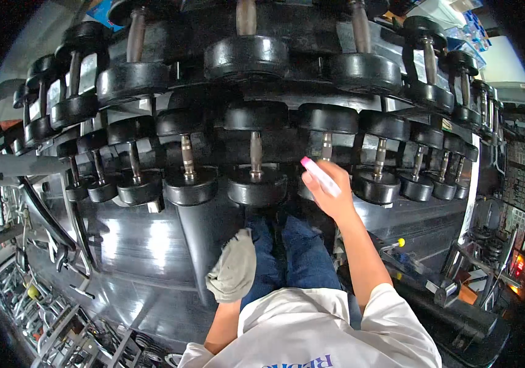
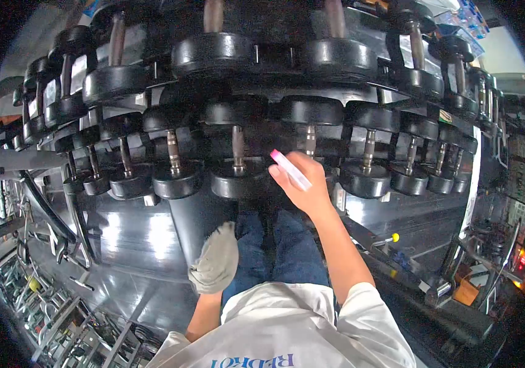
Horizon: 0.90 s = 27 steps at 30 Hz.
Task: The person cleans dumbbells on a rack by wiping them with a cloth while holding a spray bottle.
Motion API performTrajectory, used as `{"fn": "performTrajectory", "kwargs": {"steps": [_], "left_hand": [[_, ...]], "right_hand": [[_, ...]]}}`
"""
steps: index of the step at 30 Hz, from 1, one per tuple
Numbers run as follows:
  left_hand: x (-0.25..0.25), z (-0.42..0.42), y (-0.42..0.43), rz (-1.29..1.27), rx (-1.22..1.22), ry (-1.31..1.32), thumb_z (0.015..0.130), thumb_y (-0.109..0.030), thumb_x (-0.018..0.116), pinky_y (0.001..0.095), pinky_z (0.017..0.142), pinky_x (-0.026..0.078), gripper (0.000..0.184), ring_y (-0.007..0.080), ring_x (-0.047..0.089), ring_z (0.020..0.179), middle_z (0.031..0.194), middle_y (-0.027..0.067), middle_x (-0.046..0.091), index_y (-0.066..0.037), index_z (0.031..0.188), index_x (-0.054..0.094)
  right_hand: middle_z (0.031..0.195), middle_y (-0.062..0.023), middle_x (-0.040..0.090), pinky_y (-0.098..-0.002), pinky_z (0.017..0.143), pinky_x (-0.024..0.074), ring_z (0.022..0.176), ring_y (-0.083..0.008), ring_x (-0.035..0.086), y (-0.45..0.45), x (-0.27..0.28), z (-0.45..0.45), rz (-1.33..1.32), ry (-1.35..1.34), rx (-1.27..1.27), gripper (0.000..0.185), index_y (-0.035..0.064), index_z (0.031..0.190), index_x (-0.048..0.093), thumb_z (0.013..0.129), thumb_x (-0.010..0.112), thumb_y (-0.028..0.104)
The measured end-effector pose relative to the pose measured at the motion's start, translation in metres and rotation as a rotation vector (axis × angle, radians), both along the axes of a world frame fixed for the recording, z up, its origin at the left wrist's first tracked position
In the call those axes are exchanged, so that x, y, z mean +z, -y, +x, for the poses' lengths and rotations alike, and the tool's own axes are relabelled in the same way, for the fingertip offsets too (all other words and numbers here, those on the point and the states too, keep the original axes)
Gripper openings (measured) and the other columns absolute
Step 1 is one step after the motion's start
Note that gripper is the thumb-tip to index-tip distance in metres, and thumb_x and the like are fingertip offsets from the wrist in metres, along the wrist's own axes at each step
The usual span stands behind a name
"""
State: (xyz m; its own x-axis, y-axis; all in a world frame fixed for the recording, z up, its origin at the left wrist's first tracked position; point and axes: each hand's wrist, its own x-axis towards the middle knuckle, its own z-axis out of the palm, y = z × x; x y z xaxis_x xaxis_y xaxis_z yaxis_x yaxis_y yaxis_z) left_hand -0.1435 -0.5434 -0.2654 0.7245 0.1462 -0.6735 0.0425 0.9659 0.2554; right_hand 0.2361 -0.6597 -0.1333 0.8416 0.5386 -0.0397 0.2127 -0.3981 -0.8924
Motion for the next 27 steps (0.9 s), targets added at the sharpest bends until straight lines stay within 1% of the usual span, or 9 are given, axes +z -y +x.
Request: {"fn": "performTrajectory", "kwargs": {"steps": [5, 11, 14, 17, 19, 22, 24, 26, 27], "left_hand": [[0.019, 0.003, 0.016, -0.222, -0.012, 0.091, 0.104, -0.030, 0.048, 0.0342, 0.116, 0.036, 0.041, 0.0198, 0.053, 0.128, 0.140, 0.0060, 0.055, -0.009, 0.138, 0.053], [0.028, 0.008, 0.023, 0.093, -0.042, 0.149, 0.106, -0.031, 0.045, 0.0350, 0.119, 0.034, 0.047, 0.0223, 0.046, 0.136, 0.146, 0.0093, 0.049, -0.010, 0.148, 0.042], [0.000, -0.017, 0.029, 0.017, 0.055, -0.123, 0.105, -0.030, 0.048, 0.0378, 0.116, 0.039, 0.043, 0.0236, 0.054, 0.127, 0.140, 0.0090, 0.056, -0.006, 0.140, 0.050], [-0.004, -0.023, 0.026, 0.260, -0.125, -0.100, 0.106, -0.031, 0.045, 0.0353, 0.118, 0.034, 0.045, 0.0224, 0.047, 0.135, 0.149, 0.0102, 0.048, -0.010, 0.146, 0.047], [0.008, -0.001, 0.020, 0.058, 0.029, 0.067, 0.107, -0.032, 0.044, 0.0356, 0.119, 0.033, 0.045, 0.0224, 0.047, 0.135, 0.150, 0.0103, 0.047, -0.010, 0.146, 0.046], [-0.002, -0.018, 0.015, -0.109, 0.208, -0.155, 0.106, -0.032, 0.045, 0.0393, 0.119, 0.035, 0.045, 0.0264, 0.051, 0.132, 0.145, 0.0098, 0.053, -0.008, 0.144, 0.048], [0.003, -0.013, 0.008, 0.029, 0.165, -0.199, 0.106, -0.034, 0.043, 0.0394, 0.120, 0.032, 0.048, 0.0263, 0.048, 0.134, 0.147, 0.0108, 0.051, -0.009, 0.147, 0.046], [0.002, -0.011, -0.006, -0.258, 0.355, -0.265, 0.106, -0.034, 0.043, 0.0391, 0.121, 0.031, 0.049, 0.0252, 0.045, 0.137, 0.151, 0.0108, 0.046, -0.009, 0.149, 0.043], [0.001, -0.013, -0.008, -0.259, 0.355, -0.271, 0.106, -0.034, 0.043, 0.0391, 0.121, 0.031, 0.049, 0.0252, 0.045, 0.137, 0.151, 0.0108, 0.046, -0.009, 0.149, 0.043]], "right_hand": [[0.067, -0.0133, 0.053, -0.0400, 0.057, 0.0413, 0.059, -0.0318, 0.052, -0.027, -0.018, 0.021, -0.055, 0.044, -0.017, 0.035, 0.0016, 0.073, 0.057, 0.089, 0.073, 0.029], [0.067, -0.0144, 0.055, -0.0421, 0.058, 0.0433, 0.062, -0.0351, 0.056, -0.037, -0.030, 0.025, -0.061, 0.080, -0.003, 0.034, 0.0019, 0.073, 0.057, 0.089, 0.073, 0.028], [0.068, -0.0145, 0.055, -0.0419, 0.059, 0.0439, 0.063, -0.0354, 0.057, -0.042, -0.030, 0.026, -0.075, 0.044, -0.020, 0.034, 0.0019, 0.074, 0.057, 0.088, 0.073, 0.028], [0.067, -0.0143, 0.055, -0.0418, 0.059, 0.0440, 0.063, -0.0351, 0.056, -0.047, -0.029, 0.027, -0.111, 0.004, -0.040, 0.034, 0.0018, 0.075, 0.058, 0.089, 0.073, 0.028], [0.069, -0.0110, 0.051, -0.0347, 0.060, 0.0408, 0.062, -0.0210, 0.047, -0.041, -0.032, 0.024, -0.113, -0.042, 0.044, 0.034, 0.0000, 0.081, 0.059, 0.091, 0.073, 0.029], [0.071, -0.0116, 0.052, -0.0361, 0.061, 0.0425, 0.063, -0.0253, 0.051, -0.028, -0.036, 0.006, -0.014, -0.033, 0.241, 0.030, 0.0005, 0.083, 0.059, 0.090, 0.073, 0.027], [0.072, -0.0130, 0.054, -0.0382, 0.060, 0.0440, 0.065, -0.0318, 0.056, -0.021, -0.028, -0.010, 0.004, -0.088, 0.363, 0.025, 0.0015, 0.083, 0.061, 0.090, 0.072, 0.023], [0.070, -0.0128, 0.054, -0.0387, 0.059, 0.0443, 0.064, -0.0325, 0.057, -0.015, -0.023, -0.028, -0.071, -0.196, 0.344, 0.026, 0.0017, 0.082, 0.061, 0.089, 0.073, 0.024], [0.070, -0.0132, 0.056, -0.0398, 0.059, 0.0455, 0.064, -0.0338, 0.059, -0.013, -0.029, -0.038, -0.106, -0.246, 0.330, 0.027, 0.0024, 0.082, 0.062, 0.090, 0.072, 0.026]]}}
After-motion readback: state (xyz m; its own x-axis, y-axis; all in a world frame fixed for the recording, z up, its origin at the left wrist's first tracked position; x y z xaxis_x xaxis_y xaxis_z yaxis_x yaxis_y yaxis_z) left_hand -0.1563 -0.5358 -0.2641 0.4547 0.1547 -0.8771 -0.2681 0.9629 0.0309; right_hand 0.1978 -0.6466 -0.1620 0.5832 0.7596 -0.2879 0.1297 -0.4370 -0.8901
